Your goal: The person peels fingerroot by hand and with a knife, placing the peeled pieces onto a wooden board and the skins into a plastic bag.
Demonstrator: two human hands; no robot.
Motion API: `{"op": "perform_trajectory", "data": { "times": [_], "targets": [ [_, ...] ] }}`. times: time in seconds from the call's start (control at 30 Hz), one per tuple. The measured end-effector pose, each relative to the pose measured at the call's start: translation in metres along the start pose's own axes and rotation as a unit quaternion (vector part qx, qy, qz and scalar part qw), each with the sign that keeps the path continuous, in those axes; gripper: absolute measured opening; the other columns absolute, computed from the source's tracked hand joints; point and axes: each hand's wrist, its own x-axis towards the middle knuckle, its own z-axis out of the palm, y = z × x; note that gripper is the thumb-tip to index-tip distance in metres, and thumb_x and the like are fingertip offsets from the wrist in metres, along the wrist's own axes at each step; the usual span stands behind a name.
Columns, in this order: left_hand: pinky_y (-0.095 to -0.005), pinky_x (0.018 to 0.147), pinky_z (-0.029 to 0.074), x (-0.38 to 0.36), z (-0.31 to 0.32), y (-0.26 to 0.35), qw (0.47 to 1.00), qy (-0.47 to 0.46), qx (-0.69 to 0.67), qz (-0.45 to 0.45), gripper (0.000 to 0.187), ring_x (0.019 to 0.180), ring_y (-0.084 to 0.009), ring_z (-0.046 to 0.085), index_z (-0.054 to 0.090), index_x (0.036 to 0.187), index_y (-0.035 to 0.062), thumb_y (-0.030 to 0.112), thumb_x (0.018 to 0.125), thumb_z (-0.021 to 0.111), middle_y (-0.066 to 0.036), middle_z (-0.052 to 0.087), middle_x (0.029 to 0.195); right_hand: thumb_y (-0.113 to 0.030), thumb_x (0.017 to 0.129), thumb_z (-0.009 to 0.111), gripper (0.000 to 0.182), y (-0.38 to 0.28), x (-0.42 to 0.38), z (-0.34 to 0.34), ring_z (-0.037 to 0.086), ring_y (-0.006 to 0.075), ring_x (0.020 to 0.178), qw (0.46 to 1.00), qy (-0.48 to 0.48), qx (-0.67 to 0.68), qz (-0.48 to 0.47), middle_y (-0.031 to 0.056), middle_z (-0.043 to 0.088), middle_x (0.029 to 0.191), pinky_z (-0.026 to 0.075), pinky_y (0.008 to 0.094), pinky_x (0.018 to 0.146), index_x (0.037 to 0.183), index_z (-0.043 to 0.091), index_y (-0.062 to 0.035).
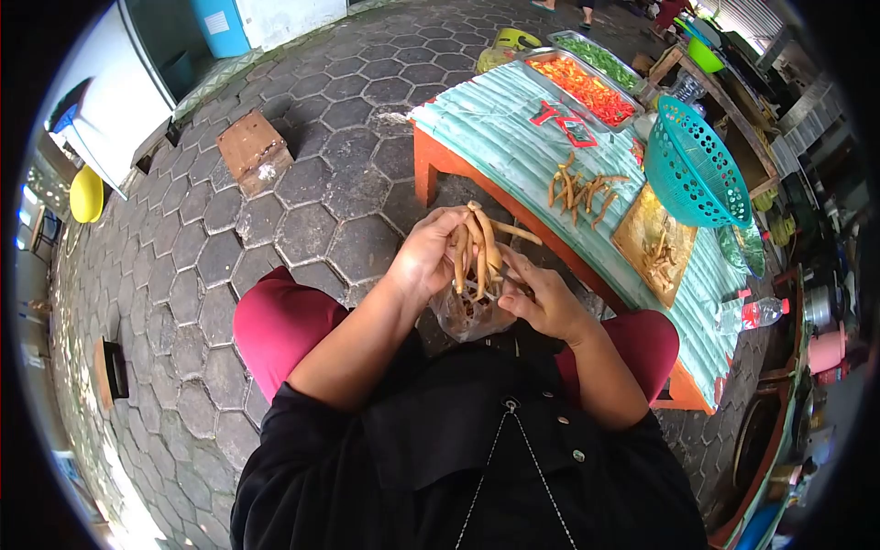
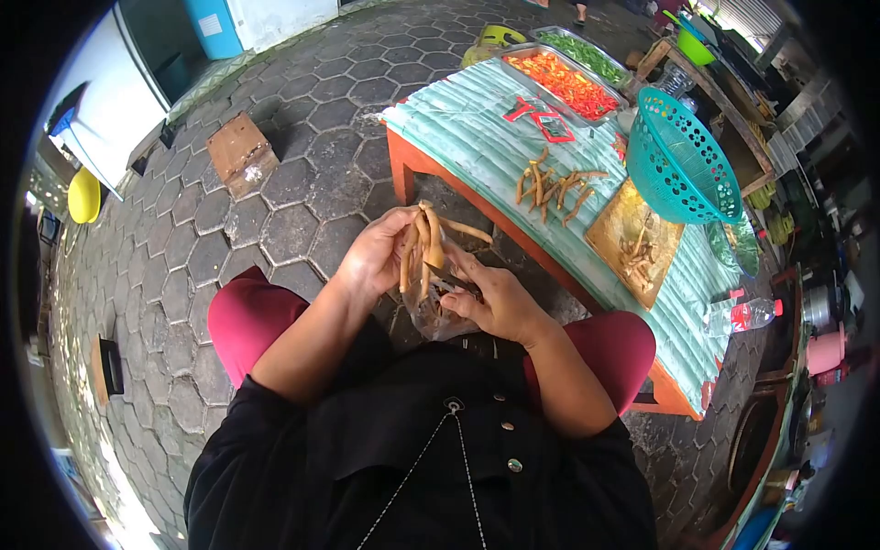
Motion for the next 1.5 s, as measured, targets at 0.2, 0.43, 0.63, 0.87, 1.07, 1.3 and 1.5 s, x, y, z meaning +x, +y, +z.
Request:
{"op": "perform_trajectory", "data": {
  "times": [0.2, 0.43, 0.63, 0.87, 1.07, 1.3, 1.5],
  "targets": [
    [-0.0327, 0.068, 0.055, -0.002, -0.004, 0.001, 0.998, 0.032, 0.010, 0.053, 0.021, 0.074, -0.0216, 0.062, 0.046, 0.109, -0.0021, 0.014, 0.095, 0.046, -0.016, 0.060, 0.093, -0.031, 0.090, 0.055, 0.059, 0.009, 0.002, 0.013, 0.064, 0.0354, 0.091, 0.994, 0.073, -0.066, -0.054, 0.0218, 0.064, 0.099, 0.051, 0.0374, 0.076, 0.140, 0.035, -0.0059],
    [-0.0304, 0.068, 0.053, -0.002, 0.001, 0.002, 0.997, 0.048, 0.013, 0.057, 0.019, 0.074, -0.0200, 0.062, 0.051, 0.105, -0.0009, 0.016, 0.096, 0.046, -0.014, 0.063, 0.091, -0.025, 0.093, 0.051, 0.053, 0.001, 0.002, 0.002, 0.063, 0.0320, 0.092, 0.990, 0.031, -0.134, -0.025, 0.0193, 0.060, 0.111, 0.047, 0.0337, 0.084, 0.139, 0.037, -0.0051],
    [-0.0291, 0.067, 0.054, -0.005, 0.003, 0.002, 0.998, -0.025, 0.050, 0.031, 0.020, 0.077, -0.0194, 0.062, 0.049, 0.107, -0.0008, 0.015, 0.096, 0.048, -0.013, 0.062, 0.093, -0.014, 0.093, 0.051, 0.048, 0.001, 0.006, 0.003, 0.060, 0.0310, 0.102, 0.997, 0.037, -0.046, 0.054, 0.0183, 0.058, 0.119, 0.045, 0.0332, 0.089, 0.139, 0.039, -0.0075],
    [-0.0283, 0.065, 0.052, -0.014, 0.015, -0.006, 0.997, -0.020, 0.075, 0.015, 0.024, 0.072, -0.0155, 0.060, 0.044, 0.111, 0.0004, 0.015, 0.094, 0.053, -0.009, 0.060, 0.090, -0.011, 0.092, 0.052, 0.054, 0.009, 0.005, 0.007, 0.058, 0.0360, 0.105, 0.979, 0.114, -0.165, 0.033, 0.0162, 0.054, 0.127, 0.049, 0.0402, 0.083, 0.142, 0.034, -0.0182],
    [-0.0289, 0.068, 0.053, -0.012, 0.015, -0.016, 0.998, -0.036, 0.050, 0.015, 0.022, 0.076, -0.0160, 0.061, 0.044, 0.111, 0.0020, 0.013, 0.095, 0.052, -0.009, 0.060, 0.093, -0.009, 0.091, 0.052, 0.059, 0.010, 0.007, 0.012, 0.058, 0.0356, 0.108, 0.978, 0.132, -0.159, 0.032, 0.0150, 0.056, 0.126, 0.049, 0.0402, 0.085, 0.144, 0.031, -0.0193],
    [-0.0291, 0.069, 0.053, -0.013, 0.014, -0.022, 0.997, -0.049, 0.058, 0.032, 0.019, 0.074, -0.0174, 0.062, 0.043, 0.110, 0.0047, 0.010, 0.094, 0.052, -0.010, 0.060, 0.091, -0.009, 0.089, 0.051, 0.062, 0.012, 0.006, 0.015, 0.059, 0.0336, 0.106, 0.978, 0.145, -0.150, 0.016, 0.0119, 0.059, 0.122, 0.050, 0.0387, 0.085, 0.145, 0.029, -0.0212],
    [-0.0271, 0.069, 0.052, -0.013, 0.012, -0.024, 0.995, -0.023, 0.088, 0.032, 0.019, 0.075, -0.0160, 0.062, 0.043, 0.110, 0.0047, 0.010, 0.094, 0.052, -0.009, 0.059, 0.091, -0.006, 0.091, 0.048, 0.053, 0.024, 0.009, 0.017, 0.057, 0.0337, 0.111, 0.986, 0.146, -0.084, -0.013, 0.0108, 0.051, 0.133, 0.048, 0.0382, 0.092, 0.141, 0.033, -0.0139]
  ]
}}
